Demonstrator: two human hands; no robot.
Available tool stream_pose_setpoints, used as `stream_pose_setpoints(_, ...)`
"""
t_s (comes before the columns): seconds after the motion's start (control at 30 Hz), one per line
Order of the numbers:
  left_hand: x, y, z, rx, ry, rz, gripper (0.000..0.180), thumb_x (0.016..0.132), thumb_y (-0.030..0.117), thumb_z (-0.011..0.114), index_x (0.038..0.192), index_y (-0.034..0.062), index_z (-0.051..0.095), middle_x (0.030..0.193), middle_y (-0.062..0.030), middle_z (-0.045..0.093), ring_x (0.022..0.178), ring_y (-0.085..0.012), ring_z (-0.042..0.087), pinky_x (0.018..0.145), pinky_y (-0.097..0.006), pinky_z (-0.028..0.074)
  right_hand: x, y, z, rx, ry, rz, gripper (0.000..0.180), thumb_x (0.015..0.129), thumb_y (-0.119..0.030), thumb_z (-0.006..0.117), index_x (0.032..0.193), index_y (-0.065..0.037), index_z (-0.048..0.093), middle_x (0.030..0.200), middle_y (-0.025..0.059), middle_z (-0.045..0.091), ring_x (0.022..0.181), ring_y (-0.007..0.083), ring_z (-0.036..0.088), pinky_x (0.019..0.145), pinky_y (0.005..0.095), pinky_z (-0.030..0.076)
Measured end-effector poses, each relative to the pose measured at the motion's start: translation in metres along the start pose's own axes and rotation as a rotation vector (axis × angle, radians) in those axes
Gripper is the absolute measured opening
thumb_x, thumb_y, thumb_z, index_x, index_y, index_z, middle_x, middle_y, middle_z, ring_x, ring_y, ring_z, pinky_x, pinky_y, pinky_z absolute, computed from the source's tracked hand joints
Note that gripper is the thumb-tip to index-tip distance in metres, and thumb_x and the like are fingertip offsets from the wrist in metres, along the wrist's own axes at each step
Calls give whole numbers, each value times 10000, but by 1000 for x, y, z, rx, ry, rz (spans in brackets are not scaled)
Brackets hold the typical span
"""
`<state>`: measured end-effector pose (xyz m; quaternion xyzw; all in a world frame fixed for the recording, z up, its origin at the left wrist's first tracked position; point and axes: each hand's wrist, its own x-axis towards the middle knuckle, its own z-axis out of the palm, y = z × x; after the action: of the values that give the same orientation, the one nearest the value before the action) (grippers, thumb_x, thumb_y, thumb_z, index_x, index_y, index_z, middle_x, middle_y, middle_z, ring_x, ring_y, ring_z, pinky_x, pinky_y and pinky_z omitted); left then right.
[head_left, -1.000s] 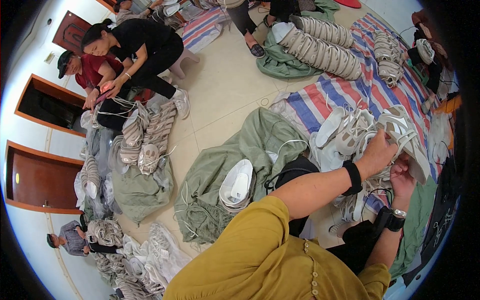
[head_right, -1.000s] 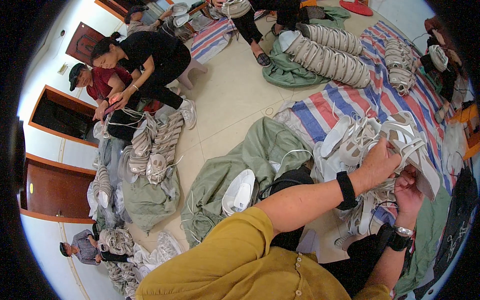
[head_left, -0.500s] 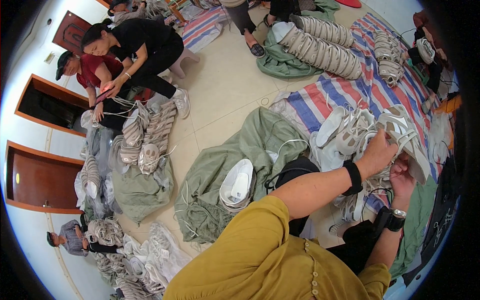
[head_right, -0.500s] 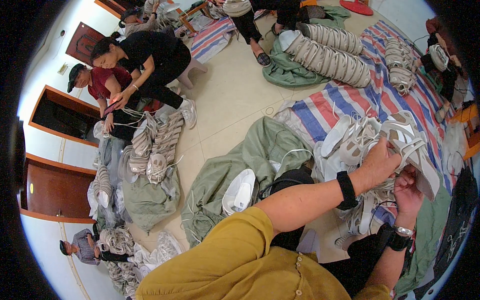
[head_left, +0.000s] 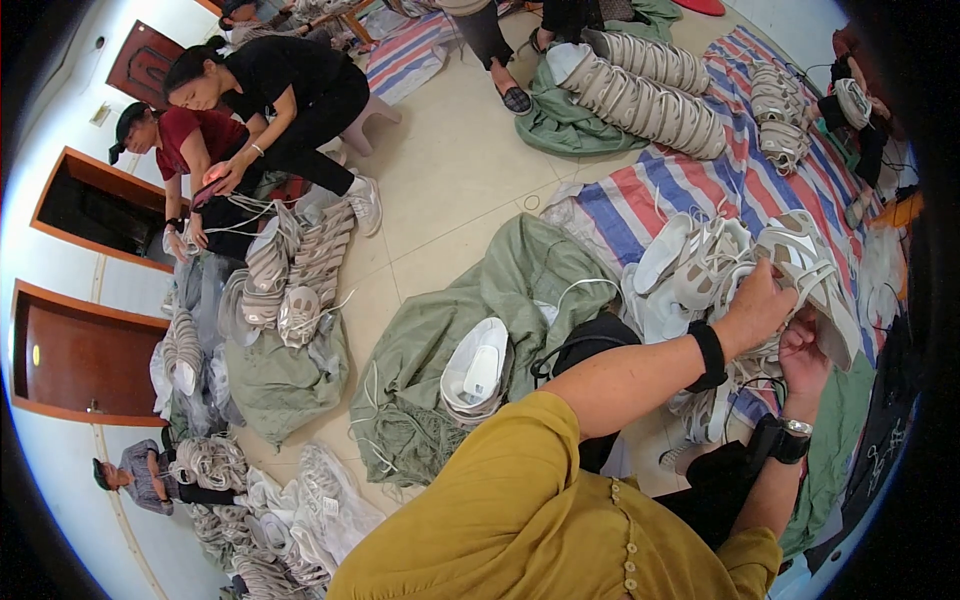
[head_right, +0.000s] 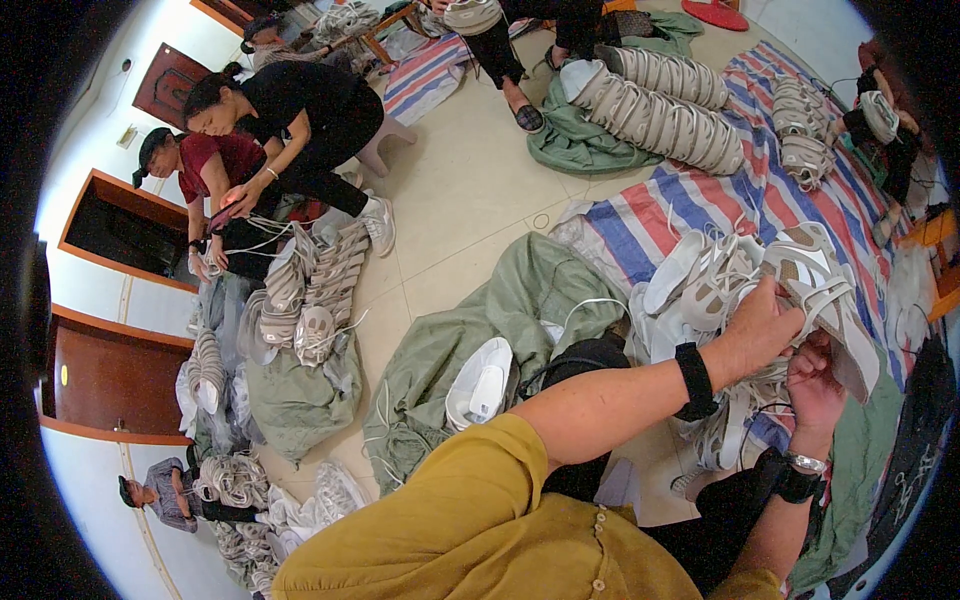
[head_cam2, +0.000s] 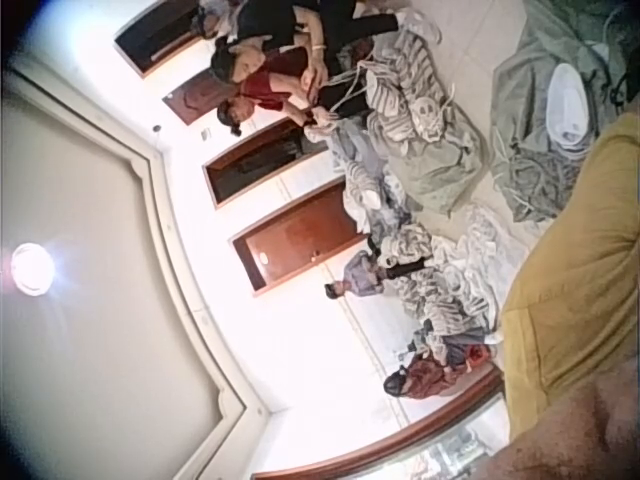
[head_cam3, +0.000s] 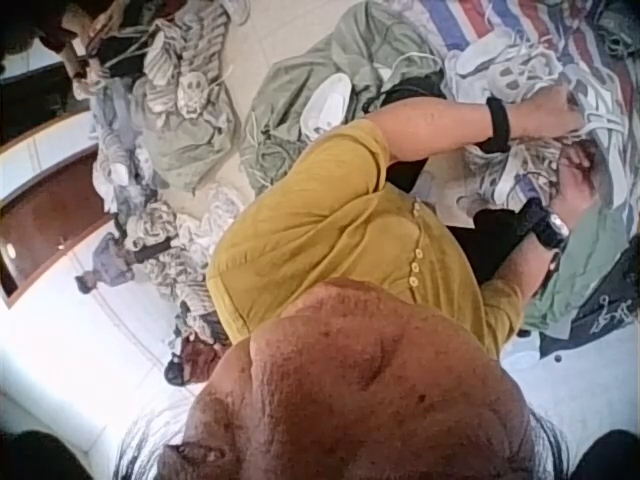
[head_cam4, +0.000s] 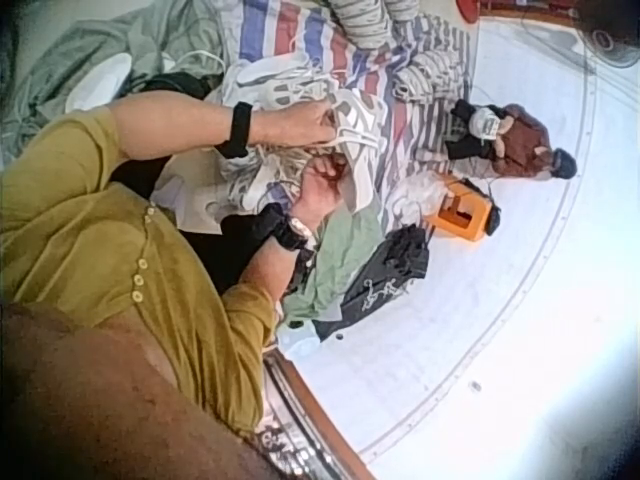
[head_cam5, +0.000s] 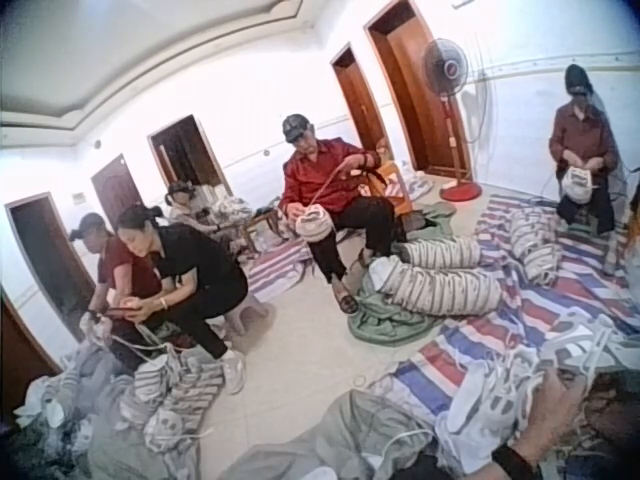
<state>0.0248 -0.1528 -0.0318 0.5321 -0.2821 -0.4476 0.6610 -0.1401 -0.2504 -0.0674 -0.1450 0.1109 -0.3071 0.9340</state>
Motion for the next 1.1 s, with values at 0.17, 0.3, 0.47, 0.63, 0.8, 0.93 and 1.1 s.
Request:
stream_pose_setpoints(0.17, -2, 5, -1, -38, -16, -15, 358, 813, 130, 534, 1081, -61, 393, 828, -119, 560, 640, -171, 581, 496, -295, 515, 1, 0, 0, -19, -42, 17, 361, 862, -203, 531, 1158, 4, 522, 1011, 94, 566, 698, 128, 428, 628, 254, 343)
stream_pose_setpoints(0.3, -2, 5, -1, -40, -22, -22, 359, 814, 124, 532, 1087, -61, 391, 838, -122, 565, 653, -173, 585, 503, -292, 520, 1, 0, 1, -26, -35, 19, 347, 861, -208, 537, 1138, 1, 531, 1012, 92, 567, 699, 126, 425, 629, 253, 343)
stream_pose_setpoints(0.47, -2, 4, -1, -63, -18, 10, 356, 815, 122, 530, 1087, -61, 390, 829, -120, 563, 647, -169, 584, 502, -291, 518, 1, 1, 1, -32, -38, 23, 329, 861, -206, 539, 1121, -5, 539, 1009, 90, 567, 698, 126, 422, 630, 253, 345)
stream_pose_setpoints(0.63, -3, 4, -1, -94, -16, -1, 354, 813, 122, 529, 1080, -64, 390, 812, -123, 562, 612, -174, 582, 497, -297, 509, 1, 1, 0, -3, -42, 28, 341, 868, -206, 534, 1144, -6, 532, 1019, 96, 571, 699, 125, 424, 633, 256, 350)
stream_pose_setpoints(0.8, -4, 6, -2, -41, -12, -4, 356, 811, 121, 531, 1079, -65, 388, 813, -126, 558, 617, -176, 584, 499, -300, 510, 1, 1, 0, -19, -50, 31, 357, 870, -211, 531, 1161, -5, 523, 1031, 98, 579, 700, 123, 425, 632, 253, 347)
stream_pose_setpoints(0.93, -4, 7, -2, -114, -26, -23, 362, 809, 120, 534, 1081, -67, 386, 821, -134, 562, 633, -179, 590, 502, -302, 515, 1, 1, 0, -8, -49, 36, 363, 874, -218, 525, 1165, -2, 520, 1031, 97, 583, 700, 122, 424, 627, 248, 342)
stream_pose_setpoints(1.1, -5, 9, -2, -58, -13, -18, 360, 810, 120, 535, 1076, -72, 388, 838, -137, 565, 658, -184, 596, 509, -300, 524, 1, 2, -1, -23, -42, 17, 367, 875, -219, 522, 1169, 1, 518, 1034, 98, 583, 699, 122, 422, 625, 244, 341)
